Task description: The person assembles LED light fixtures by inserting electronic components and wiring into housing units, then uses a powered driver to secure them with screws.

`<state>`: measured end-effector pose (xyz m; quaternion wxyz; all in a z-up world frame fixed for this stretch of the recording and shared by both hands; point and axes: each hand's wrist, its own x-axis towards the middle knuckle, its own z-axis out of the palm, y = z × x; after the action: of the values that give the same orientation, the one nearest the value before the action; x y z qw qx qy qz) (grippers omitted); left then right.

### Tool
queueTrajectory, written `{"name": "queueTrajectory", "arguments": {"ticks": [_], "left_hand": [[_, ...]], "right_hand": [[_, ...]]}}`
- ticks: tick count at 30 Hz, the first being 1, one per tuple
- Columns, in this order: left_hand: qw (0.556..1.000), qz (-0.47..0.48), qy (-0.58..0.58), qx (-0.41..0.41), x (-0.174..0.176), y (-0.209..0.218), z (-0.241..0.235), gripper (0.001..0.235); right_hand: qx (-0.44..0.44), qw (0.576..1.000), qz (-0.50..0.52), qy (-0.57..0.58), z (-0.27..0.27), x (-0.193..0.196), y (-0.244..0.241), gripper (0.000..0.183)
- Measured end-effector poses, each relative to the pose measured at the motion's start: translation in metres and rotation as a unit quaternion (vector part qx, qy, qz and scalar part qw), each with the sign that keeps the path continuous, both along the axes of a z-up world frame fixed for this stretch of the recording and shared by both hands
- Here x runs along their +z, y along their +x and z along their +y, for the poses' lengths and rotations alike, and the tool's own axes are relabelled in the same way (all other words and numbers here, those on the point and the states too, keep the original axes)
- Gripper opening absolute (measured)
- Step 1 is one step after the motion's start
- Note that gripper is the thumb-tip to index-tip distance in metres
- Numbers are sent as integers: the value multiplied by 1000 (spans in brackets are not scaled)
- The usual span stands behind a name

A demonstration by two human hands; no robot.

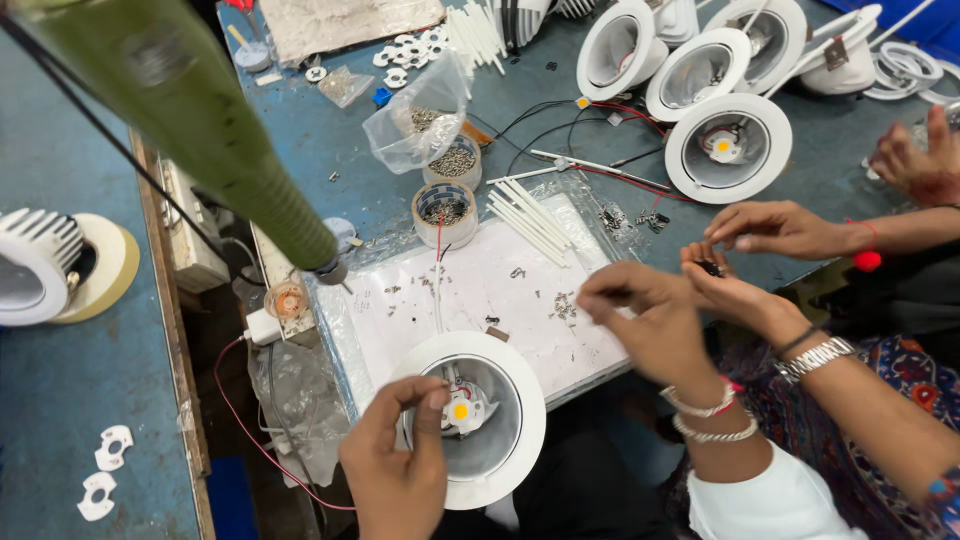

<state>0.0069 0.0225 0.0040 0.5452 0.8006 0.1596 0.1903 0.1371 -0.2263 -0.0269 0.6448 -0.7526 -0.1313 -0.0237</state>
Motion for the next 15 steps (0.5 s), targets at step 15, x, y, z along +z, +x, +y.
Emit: {"name": "queueTrajectory", "arguments": {"ticks": [15], "left_hand": [[999,-35,-1,-24,2,4,-2,13]], "right_hand": [[24,923,3,-384,0,-68,16,13]]}}
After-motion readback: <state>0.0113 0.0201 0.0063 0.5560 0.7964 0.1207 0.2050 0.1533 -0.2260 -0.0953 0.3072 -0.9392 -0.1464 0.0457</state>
